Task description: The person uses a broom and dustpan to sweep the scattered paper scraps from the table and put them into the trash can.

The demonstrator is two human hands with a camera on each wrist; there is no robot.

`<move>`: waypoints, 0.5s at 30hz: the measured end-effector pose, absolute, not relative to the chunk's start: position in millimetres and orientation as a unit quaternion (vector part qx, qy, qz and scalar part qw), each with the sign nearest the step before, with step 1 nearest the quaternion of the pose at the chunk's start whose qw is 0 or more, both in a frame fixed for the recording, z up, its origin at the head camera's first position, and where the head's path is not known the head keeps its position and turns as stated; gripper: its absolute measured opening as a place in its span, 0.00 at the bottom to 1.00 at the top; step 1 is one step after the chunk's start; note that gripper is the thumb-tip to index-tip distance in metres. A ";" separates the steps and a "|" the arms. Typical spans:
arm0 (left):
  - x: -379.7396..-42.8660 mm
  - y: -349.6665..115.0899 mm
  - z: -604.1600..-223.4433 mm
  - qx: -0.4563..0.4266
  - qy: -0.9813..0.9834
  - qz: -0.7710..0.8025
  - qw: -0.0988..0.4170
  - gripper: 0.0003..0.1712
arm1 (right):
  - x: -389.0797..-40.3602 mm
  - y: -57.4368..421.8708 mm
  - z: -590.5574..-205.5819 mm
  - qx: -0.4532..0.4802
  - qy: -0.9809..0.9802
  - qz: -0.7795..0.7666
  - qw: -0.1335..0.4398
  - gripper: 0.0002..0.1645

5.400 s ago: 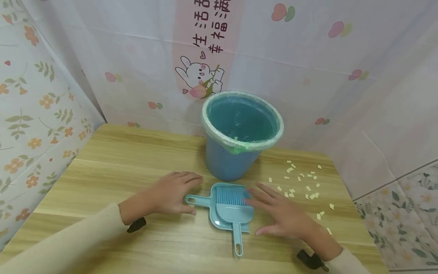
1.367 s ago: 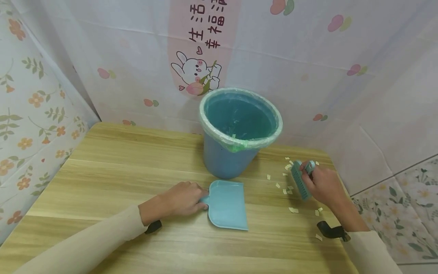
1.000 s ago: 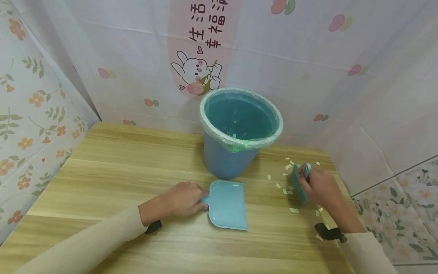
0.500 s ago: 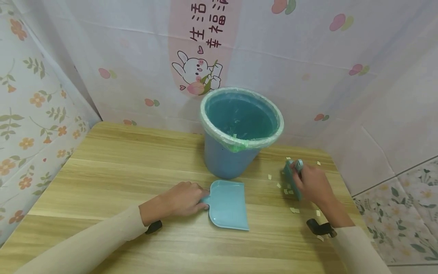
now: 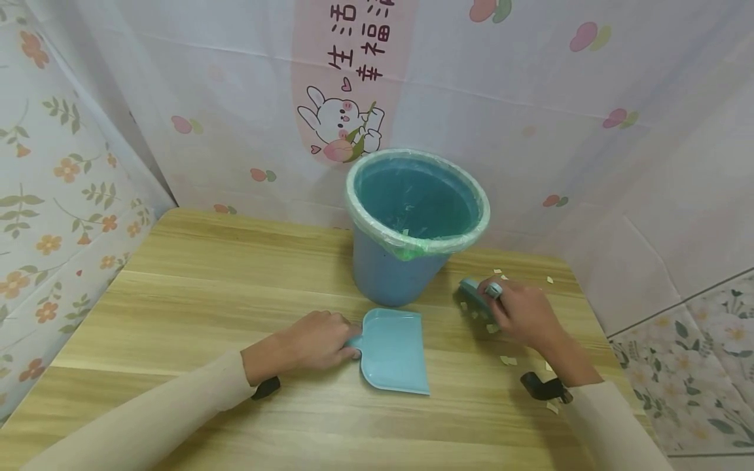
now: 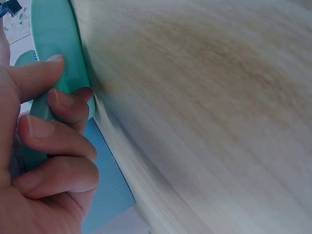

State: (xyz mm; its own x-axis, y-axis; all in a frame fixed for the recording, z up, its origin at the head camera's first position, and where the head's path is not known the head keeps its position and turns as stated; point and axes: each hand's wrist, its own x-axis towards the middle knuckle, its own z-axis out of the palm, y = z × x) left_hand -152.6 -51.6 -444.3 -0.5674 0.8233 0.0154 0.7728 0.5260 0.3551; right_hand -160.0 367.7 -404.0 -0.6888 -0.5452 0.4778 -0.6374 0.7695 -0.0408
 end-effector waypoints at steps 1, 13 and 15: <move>-152.5 -51.5 -444.1 0.458 0.870 0.164 0.079 0.15 | -159.3 366.8 -404.0 0.331 -0.911 0.105 0.224 0.10; -151.5 -51.1 -441.3 0.453 0.871 0.168 0.088 0.15 | -134.9 353.3 -403.2 0.406 -0.883 0.129 0.198 0.13; -151.2 -51.5 -441.3 0.453 0.871 0.169 0.089 0.15 | -132.1 350.6 -402.8 0.423 -0.874 0.138 0.196 0.09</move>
State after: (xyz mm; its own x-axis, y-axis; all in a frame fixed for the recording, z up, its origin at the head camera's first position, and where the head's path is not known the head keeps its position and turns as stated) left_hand -151.2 -51.5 -441.3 -0.5741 0.8188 -0.0026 0.7583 0.5328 0.3756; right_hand -132.1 350.6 -402.8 -0.5648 -0.6851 0.4601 -0.7935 0.6039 -0.0750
